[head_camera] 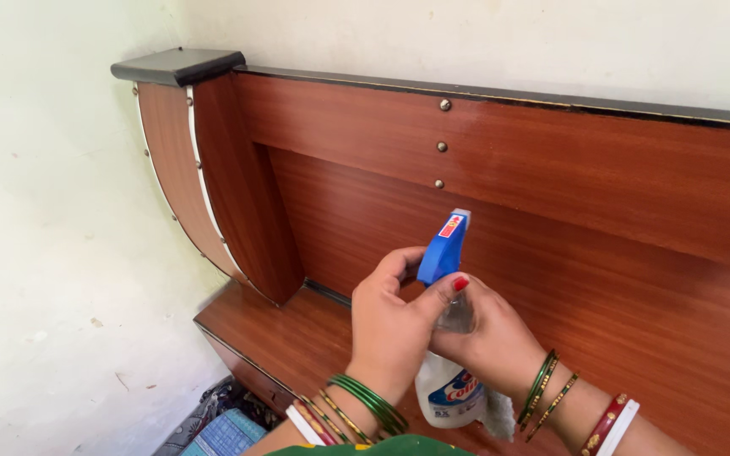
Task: The person cleans a wooden headboard by spraying a cleaning solution from a bottle and wiping the surface with a cloth. They systematically clean the flat panels and the decorative metal inlays, moving from the center to the sides and top edge of the headboard.
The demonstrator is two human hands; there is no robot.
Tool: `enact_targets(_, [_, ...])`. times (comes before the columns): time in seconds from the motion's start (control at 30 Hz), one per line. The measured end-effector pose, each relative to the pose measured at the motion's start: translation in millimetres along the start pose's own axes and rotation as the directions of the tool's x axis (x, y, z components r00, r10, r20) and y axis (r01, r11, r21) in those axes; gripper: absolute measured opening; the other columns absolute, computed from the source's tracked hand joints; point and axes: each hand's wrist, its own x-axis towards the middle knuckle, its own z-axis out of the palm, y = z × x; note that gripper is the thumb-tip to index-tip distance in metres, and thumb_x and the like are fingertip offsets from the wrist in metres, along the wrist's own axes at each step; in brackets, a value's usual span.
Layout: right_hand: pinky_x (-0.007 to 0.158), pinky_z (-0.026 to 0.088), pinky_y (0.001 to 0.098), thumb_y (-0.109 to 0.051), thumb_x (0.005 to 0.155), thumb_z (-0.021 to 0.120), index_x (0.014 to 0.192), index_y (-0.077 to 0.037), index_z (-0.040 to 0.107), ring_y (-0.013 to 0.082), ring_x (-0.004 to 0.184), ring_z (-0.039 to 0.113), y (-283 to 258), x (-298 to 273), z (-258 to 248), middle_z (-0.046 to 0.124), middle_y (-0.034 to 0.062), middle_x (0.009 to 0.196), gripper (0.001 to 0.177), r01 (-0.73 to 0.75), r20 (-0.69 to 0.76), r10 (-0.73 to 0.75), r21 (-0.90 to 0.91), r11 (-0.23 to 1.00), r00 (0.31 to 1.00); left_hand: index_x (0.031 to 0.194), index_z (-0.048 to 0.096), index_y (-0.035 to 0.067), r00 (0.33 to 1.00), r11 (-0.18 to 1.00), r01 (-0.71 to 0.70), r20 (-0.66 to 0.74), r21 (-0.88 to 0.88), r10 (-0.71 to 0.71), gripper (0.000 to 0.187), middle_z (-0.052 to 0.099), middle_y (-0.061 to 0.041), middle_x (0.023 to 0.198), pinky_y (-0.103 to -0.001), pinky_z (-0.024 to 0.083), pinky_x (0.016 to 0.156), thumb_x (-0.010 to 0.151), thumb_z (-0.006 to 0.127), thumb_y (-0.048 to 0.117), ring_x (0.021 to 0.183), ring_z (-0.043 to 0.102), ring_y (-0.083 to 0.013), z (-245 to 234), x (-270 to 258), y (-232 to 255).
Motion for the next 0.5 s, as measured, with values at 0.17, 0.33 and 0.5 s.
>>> enact_targets(0.17, [0.085,0.061,0.035,-0.017,0.069,0.079,0.127,-0.012,0.063,0.0162,0.1,0.076,14,4,1,0.077,0.0067,0.109,0.061,-0.006,0.002,0.006,0.07,0.997,1.0,0.126,0.061,0.0,0.99,0.963,0.022,0.139,-0.269,0.016,0.043,0.072,-0.009,0.112,-0.029,0.055,0.091,0.089,0.077,0.014,0.102,0.066,-0.0119,1,0,-11])
enact_targets(0.33, [0.088,0.06,0.0362,-0.014,0.065,0.081,0.128,-0.009,0.057,0.0195,0.102,0.075,26,3,0,0.077,0.0091,0.111,0.067,-0.003,0.085,-0.014,0.195,0.981,0.996,0.133,0.041,-0.004,0.902,0.843,0.198,0.43,-0.499,0.042,0.053,0.064,-0.017,0.122,-0.034,0.052,0.099,0.098,0.076,0.015,0.111,0.062,-0.0173,-18,20,-27])
enact_targets(0.5, [0.091,0.059,0.0356,-0.017,0.066,0.082,0.128,-0.009,0.063,0.0158,0.107,0.073,10,2,-3,0.075,0.0053,0.113,0.065,0.051,0.07,-0.058,0.091,0.995,0.996,0.128,0.052,0.001,0.942,0.939,0.032,0.323,-0.342,0.086,0.051,0.068,-0.008,0.116,-0.032,0.056,0.095,0.089,0.08,0.018,0.106,0.065,-0.0126,-11,9,-17])
